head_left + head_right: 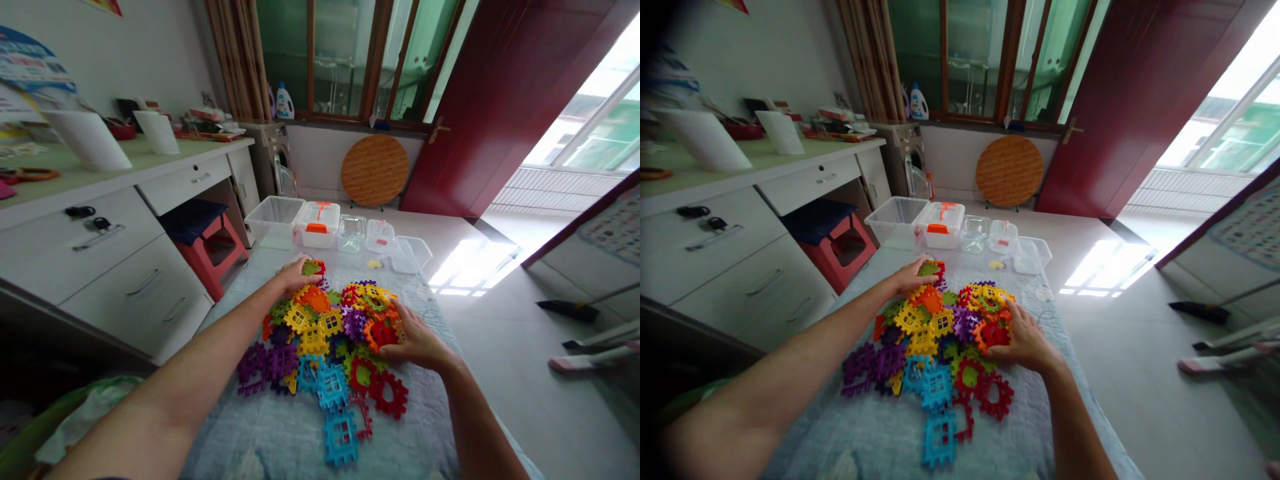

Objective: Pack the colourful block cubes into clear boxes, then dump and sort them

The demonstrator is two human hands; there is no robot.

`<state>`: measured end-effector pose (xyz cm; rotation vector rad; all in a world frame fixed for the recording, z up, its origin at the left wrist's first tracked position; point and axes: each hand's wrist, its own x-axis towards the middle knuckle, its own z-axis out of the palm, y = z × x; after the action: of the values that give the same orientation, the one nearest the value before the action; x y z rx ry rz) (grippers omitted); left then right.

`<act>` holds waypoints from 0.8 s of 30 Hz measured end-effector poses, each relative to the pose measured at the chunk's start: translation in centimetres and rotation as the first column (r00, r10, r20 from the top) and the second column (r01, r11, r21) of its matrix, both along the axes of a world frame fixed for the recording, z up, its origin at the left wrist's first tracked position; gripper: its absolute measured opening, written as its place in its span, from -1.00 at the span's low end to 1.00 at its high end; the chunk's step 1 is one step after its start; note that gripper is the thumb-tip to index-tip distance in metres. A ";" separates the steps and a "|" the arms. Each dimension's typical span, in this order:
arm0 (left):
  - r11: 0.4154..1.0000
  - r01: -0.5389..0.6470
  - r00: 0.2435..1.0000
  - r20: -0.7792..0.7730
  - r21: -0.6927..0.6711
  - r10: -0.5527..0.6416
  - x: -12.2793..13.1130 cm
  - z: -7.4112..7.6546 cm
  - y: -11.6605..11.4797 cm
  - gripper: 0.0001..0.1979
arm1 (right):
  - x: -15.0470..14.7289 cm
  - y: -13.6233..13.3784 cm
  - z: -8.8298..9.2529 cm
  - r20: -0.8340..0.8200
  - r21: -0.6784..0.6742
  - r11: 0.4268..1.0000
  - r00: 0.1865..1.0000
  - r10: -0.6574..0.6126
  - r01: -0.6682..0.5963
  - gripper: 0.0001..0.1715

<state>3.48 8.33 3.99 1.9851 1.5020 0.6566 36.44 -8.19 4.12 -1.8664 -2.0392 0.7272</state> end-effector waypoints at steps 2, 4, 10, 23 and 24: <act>0.998 0.039 0.999 0.009 -0.041 -0.038 0.4 -0.5 -0.1 -0.14 | -1.1 -0.2 0.0 0.006 -0.010 0.998 0.998 0.068 -0.068 0.45; 0.995 0.071 0.997 0.023 -0.074 -0.070 0.9 -0.7 -0.6 -0.06 | -2.4 -0.3 0.0 0.010 -0.005 0.992 0.991 0.130 -0.130 0.54; 0.952 0.233 0.948 0.262 -0.196 -0.179 2.1 -0.3 -2.4 -0.03 | -5.8 -0.3 -0.3 -0.009 0.132 0.968 0.976 0.217 -0.214 0.51; 0.854 0.451 0.747 0.634 -0.259 -0.203 4.0 3.7 -5.7 -0.35 | -8.4 2.2 0.7 -0.233 0.356 0.926 0.948 0.218 -0.125 -0.11; 0.855 0.458 0.749 0.624 -0.242 -0.224 4.0 4.0 -6.1 -0.37 | -8.6 2.6 1.0 -0.240 0.360 0.926 0.949 0.207 -0.111 -0.18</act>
<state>7.47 2.27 7.97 1.5063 0.7778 0.6607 27.87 -5.64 5.16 -1.3395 -2.0001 0.5836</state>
